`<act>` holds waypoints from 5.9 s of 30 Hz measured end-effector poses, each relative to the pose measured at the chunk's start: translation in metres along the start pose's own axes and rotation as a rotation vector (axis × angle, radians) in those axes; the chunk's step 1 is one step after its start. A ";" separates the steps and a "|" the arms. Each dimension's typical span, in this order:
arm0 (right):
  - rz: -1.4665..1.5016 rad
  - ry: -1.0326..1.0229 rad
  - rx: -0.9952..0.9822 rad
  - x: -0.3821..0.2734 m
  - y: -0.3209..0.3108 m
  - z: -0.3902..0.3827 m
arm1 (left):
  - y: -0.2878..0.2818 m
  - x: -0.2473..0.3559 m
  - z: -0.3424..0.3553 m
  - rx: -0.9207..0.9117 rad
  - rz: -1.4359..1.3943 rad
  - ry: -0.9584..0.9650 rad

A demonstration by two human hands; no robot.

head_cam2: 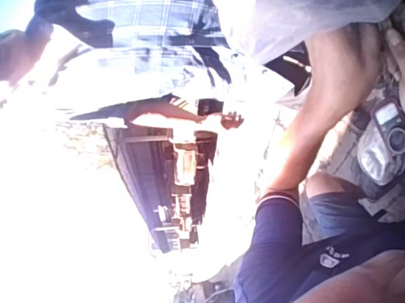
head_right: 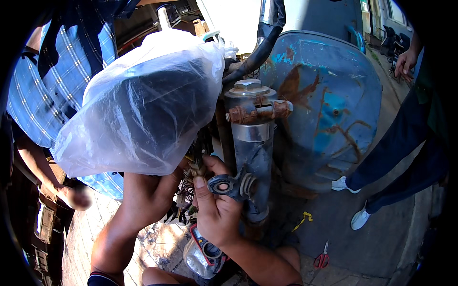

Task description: The person repairs the electrical wiring of a motorized tricycle by stripping wire insulation with scissors, twisting exposed wires together, and wrapping connections with electrical tape. A multimeter is used to test the circuit, and the person works on the handlebar and engine area while two other people observe.

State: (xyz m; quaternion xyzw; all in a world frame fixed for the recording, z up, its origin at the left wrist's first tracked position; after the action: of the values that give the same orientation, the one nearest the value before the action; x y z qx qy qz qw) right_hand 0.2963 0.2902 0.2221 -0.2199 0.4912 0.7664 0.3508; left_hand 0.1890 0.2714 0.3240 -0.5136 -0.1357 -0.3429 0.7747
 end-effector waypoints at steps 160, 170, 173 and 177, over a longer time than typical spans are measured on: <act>-0.321 -0.088 0.250 -0.057 0.023 -0.059 | -0.037 0.057 -0.017 -0.253 -0.111 -0.190; -0.413 -0.073 0.189 -0.041 0.018 -0.026 | -0.005 0.029 0.001 -0.031 -0.276 -0.215; -0.327 -0.075 0.209 -0.036 0.014 -0.024 | -0.006 0.028 0.005 0.043 -0.193 -0.140; -0.221 -0.004 0.258 -0.027 0.011 -0.025 | -0.013 0.031 0.006 0.099 -0.151 -0.071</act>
State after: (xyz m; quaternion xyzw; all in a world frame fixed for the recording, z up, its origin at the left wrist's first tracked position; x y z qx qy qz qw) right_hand 0.3056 0.2556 0.2363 -0.2240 0.5577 0.6541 0.4593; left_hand 0.2036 0.2613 0.3532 -0.4749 -0.2182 -0.3750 0.7657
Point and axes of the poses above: each hand's wrist, its own z-axis towards the middle knuckle, its own y-axis out of the palm, x = y × z, the point moved 7 cm from there along z, towards the middle knuckle, and after that the axes turned 2 degrees about -y, right-handed, at the moved point
